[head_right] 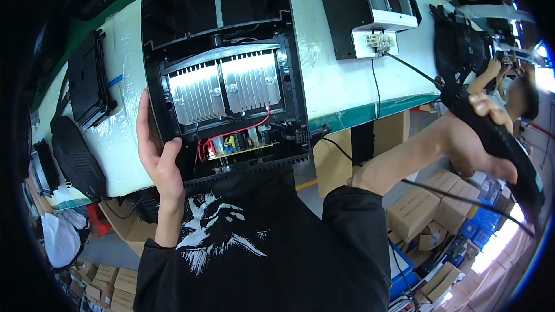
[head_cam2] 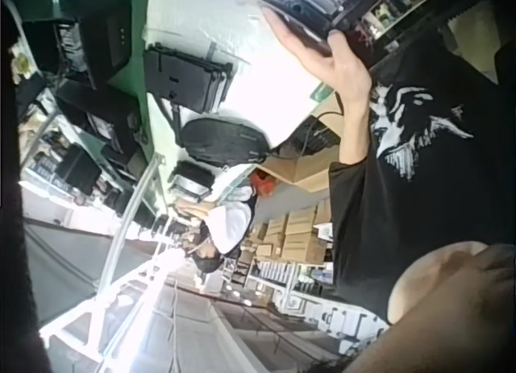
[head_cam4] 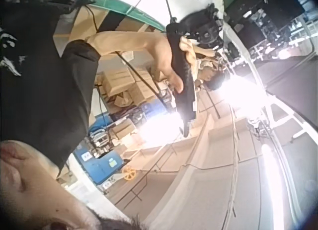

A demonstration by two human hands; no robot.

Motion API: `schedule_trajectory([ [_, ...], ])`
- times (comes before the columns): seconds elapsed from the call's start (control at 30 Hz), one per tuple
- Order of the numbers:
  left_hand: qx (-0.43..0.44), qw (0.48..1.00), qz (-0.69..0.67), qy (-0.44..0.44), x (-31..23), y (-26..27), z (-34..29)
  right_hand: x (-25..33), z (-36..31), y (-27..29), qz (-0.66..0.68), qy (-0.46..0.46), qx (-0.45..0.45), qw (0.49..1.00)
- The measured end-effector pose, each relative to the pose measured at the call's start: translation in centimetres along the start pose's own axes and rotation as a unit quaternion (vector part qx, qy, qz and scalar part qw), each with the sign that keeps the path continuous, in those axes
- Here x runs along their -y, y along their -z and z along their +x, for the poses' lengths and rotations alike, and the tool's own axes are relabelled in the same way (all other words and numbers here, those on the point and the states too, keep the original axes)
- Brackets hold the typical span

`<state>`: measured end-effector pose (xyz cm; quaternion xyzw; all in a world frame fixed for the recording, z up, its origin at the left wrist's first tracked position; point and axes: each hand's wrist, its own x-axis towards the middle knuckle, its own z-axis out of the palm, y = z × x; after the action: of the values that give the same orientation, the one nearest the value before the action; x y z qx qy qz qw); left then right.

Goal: Assembling the housing and connecting internal components of an electronic device on an assembly line.

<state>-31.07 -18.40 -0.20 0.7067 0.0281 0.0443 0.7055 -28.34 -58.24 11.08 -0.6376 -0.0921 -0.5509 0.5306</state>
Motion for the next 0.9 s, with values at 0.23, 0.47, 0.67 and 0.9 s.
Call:
schedule_trajectory([
  [0.23, -0.017, 1.000, 0.003, 0.026, 0.0, -0.1, 0.0, -3.4, 1.1, 1.4, 0.060, -0.041, 0.096, 0.993],
  [0.47, -0.025, 0.999, -0.009, 0.034, -0.1, -0.3, -0.1, -5.9, 4.6, -6.5, -0.069, -0.145, 0.087, 0.983],
  [0.67, -0.019, 0.998, -0.057, 0.030, 0.0, -0.1, -0.1, -7.6, 5.4, -11.5, -0.121, -0.148, 0.138, 0.972],
  [0.9, 0.017, 0.994, -0.103, -0.032, 1.3, 0.4, 0.2, -6.5, 5.4, -9.1, -0.100, -0.177, 0.123, 0.971],
])
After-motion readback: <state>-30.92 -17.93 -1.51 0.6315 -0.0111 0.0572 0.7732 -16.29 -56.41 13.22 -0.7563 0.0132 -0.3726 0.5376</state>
